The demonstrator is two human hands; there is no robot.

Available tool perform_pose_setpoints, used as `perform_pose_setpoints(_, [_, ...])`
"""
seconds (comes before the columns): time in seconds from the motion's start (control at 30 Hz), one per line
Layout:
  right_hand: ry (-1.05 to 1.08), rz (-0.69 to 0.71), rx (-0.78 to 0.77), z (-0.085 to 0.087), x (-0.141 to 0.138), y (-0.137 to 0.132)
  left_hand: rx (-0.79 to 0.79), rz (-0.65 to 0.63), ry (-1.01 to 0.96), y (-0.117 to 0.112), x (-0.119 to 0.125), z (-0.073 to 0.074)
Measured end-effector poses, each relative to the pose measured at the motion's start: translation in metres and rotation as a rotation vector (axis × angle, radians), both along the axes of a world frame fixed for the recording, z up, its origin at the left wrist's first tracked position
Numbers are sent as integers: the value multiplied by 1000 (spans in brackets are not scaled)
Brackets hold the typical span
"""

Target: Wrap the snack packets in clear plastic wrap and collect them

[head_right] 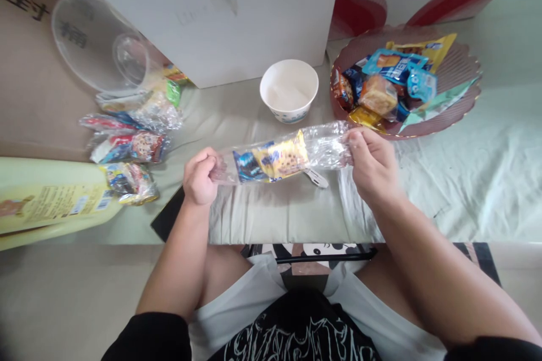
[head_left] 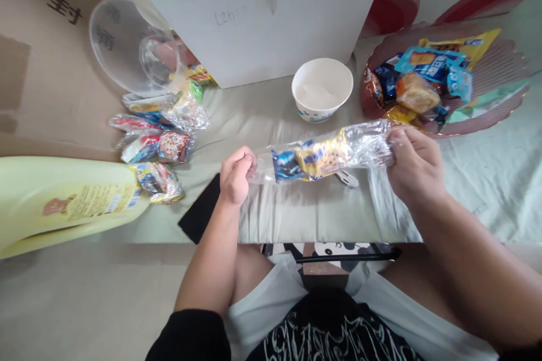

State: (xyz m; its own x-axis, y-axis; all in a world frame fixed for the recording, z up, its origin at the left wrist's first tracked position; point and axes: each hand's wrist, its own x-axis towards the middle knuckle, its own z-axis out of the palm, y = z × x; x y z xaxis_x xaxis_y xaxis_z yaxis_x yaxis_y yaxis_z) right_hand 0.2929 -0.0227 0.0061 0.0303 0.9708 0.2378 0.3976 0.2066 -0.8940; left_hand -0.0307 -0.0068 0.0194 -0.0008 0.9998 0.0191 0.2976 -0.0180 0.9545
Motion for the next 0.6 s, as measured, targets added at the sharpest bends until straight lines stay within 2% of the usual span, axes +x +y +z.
perform_pose_setpoints(0.07, [217, -79, -96, 1, -5, 1, -19, 0, 16, -1, 1, 1])
perform_pose_setpoints(0.13, [302, -50, -166, 2, -10, 0, -27, -29, 58, -2, 2, 1])
perform_pose_setpoints(0.3, [110, -44, -99, 1, -9, 0, -20, -75, 102, 0, 4, -3])
perform_pose_setpoints(0.4, [79, -64, -50, 0, -4, 0, 3, -67, 124, 2, 3, -6])
perform_pose_setpoints(0.47, [48, 13, -28, 2, -2, -1, 15, -53, 145, 3, 2, -7])
perform_pose_setpoints(0.6, [-120, 257, 54, 4, -1, -2, 24, -28, 183, 3, 2, -6])
